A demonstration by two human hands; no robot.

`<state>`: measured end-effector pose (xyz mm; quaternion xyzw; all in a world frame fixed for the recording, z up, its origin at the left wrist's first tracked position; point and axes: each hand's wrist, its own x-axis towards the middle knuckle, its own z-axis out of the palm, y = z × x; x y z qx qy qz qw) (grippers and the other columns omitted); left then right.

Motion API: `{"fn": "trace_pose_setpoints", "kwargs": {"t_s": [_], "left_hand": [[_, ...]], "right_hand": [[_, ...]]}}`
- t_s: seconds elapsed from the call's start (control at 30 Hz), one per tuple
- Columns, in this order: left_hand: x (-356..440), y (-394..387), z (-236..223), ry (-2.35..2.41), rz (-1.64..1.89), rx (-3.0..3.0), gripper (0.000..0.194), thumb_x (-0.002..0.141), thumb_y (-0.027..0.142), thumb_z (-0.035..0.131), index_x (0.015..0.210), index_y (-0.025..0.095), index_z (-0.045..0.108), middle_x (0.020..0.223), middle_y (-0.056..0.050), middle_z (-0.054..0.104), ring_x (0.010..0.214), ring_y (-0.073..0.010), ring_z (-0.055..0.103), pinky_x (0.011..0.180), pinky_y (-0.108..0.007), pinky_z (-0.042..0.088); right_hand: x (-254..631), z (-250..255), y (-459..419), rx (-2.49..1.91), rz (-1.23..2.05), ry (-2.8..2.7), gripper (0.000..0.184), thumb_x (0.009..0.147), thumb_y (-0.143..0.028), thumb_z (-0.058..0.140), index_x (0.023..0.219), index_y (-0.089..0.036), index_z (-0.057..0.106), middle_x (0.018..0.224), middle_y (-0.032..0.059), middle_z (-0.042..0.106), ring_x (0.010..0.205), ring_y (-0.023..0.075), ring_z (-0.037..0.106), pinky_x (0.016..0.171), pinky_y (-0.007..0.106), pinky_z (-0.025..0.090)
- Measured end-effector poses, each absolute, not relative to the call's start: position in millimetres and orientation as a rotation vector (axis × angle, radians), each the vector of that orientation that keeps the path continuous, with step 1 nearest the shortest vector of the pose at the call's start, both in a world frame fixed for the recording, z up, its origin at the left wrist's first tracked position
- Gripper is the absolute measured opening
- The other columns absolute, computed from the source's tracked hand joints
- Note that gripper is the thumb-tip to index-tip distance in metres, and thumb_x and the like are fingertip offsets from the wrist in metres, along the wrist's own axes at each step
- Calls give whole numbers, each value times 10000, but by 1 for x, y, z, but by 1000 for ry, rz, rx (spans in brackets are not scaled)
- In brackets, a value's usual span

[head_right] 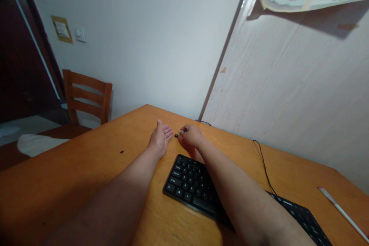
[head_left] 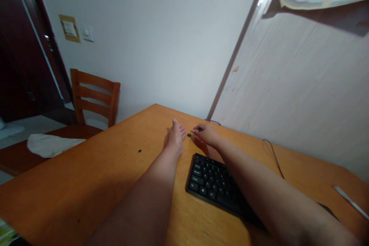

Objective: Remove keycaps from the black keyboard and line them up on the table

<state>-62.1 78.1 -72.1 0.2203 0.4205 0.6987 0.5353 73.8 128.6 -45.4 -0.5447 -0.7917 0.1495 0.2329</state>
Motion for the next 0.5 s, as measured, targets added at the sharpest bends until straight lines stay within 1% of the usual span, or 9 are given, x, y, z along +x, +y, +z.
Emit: {"fn": "trace_pose_setpoints", "kwargs": {"t_s": [0.13, 0.3, 0.4, 0.5], "left_hand": [[-60, 77, -71, 1017, 1667, 540, 777, 882, 720, 288, 1205, 70, 566, 1329, -270, 557, 1165, -258, 616, 969, -324, 492], [-58, 77, -72, 1059, 1648, 682, 724, 867, 734, 305, 1006, 100, 627, 1109, -235, 680, 969, -244, 690, 858, -343, 532], [-58, 75, -73, 1095, 1586, 820, 733, 846, 764, 288, 886, 124, 644, 960, -197, 717, 839, -233, 703, 768, -344, 539], [-57, 71, -72, 1126, 1540, 922, 725, 823, 783, 309, 808, 138, 640, 850, -167, 722, 740, -216, 693, 671, -314, 522]], "right_hand": [[87, -33, 118, -1400, 558, -2066, 169, 813, -350, 624, 767, -197, 680, 723, 22, 669, 658, 153, 569, 616, 261, 423], [108, -24, 90, -1303, 828, -1869, 295, 818, -479, 603, 787, -189, 651, 663, 12, 607, 592, 138, 526, 541, 250, 399], [123, -20, 67, -1276, 872, -1789, 383, 801, -565, 598, 794, -186, 652, 628, 4, 572, 550, 130, 484, 512, 251, 380], [140, -10, 45, -1291, 828, -1720, 408, 789, -587, 595, 788, -186, 666, 603, -8, 532, 528, 123, 445, 493, 252, 352]]}}
